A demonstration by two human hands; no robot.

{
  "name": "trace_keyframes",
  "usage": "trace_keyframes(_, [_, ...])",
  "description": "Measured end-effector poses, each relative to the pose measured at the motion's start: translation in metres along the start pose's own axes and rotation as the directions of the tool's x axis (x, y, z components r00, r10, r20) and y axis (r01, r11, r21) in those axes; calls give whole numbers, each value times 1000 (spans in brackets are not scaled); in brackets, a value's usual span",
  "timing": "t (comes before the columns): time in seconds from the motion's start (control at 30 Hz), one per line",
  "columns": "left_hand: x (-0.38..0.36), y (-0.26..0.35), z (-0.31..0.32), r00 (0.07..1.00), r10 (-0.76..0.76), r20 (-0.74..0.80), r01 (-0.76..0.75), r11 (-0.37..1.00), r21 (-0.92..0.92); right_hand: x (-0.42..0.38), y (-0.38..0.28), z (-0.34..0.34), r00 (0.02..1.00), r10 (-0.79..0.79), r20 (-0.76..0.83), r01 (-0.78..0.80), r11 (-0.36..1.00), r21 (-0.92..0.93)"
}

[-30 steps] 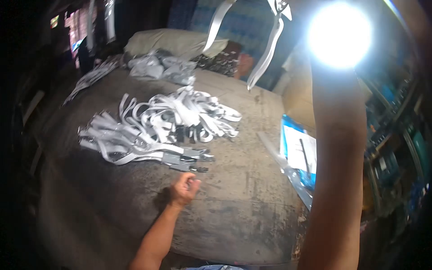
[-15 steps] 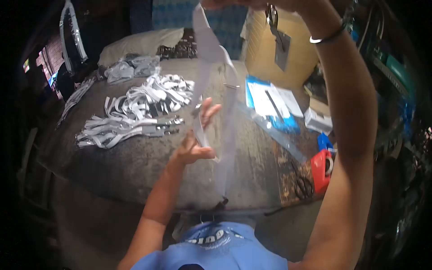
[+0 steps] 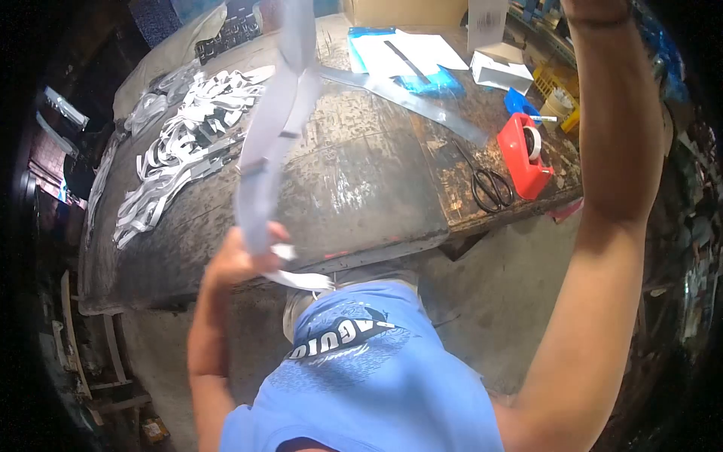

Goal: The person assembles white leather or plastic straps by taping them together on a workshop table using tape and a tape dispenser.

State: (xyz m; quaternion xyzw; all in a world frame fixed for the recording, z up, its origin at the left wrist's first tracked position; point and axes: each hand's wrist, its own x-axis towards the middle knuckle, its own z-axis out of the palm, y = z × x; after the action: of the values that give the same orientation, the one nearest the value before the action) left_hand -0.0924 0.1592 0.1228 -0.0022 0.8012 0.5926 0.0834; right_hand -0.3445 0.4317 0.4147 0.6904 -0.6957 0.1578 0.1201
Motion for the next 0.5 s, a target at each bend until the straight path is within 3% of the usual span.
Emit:
trace_keyframes(0.03, [-21,-8,-35,998,-14,-64,9,997,-78,-12,16,20,1000,-10,19,11,998,-68])
trace_keyframes(0.07, [-36,-17,-65,947,-185,-264,213,974,79,-20,31,41,999,-22,45,27,991,-134])
trace_keyframes(0.1, [-49,-31,-94,945,5,-327,129,913,388,-25,22,70,968,147,202,-118,982,-148])
trace_keyframes(0.13, [-60,-33,-114,921,85,-381,155,815,558,-23,5,101,839,389,381,-325,919,-222])
trace_keyframes(0.17, [-68,-24,-133,892,-65,-447,388,616,686,-32,11,149,777,407,480,-485,873,45])
trace_keyframes(0.2, [-75,-39,-153,892,-1,-452,402,458,793,-29,0,184,720,432,544,-499,866,-27])
trace_keyframes(0.23, [-81,-56,-170,907,119,-403,352,309,884,-30,9,236,739,346,578,-410,912,-21])
trace_keyframes(0.27, [-86,-76,-189,900,153,-408,384,164,909,-26,-7,270,740,377,558,-431,902,-38])
trace_keyframes(0.33, [-92,-119,-223,888,117,-444,430,129,894,-20,-24,336,741,393,545,-486,873,32])
trace_keyframes(0.37, [-94,-137,-235,910,145,-389,380,85,921,-24,-28,374,824,371,429,-444,892,80])
trace_keyframes(0.4, [-90,-146,-239,928,172,-329,327,42,944,-22,-35,389,819,419,392,-492,865,102])
trace_keyframes(0.43, [-80,-128,-222,881,-72,-468,474,111,874,-26,-40,399,811,451,372,-517,850,97])
trace_keyframes(0.47, [-75,-126,-215,848,-178,-499,521,104,847,-29,-38,403,803,481,351,-540,837,87])
trace_keyframes(0.5, [-68,-127,-205,840,-181,-511,535,120,836,-36,-28,396,796,495,348,-549,833,72])
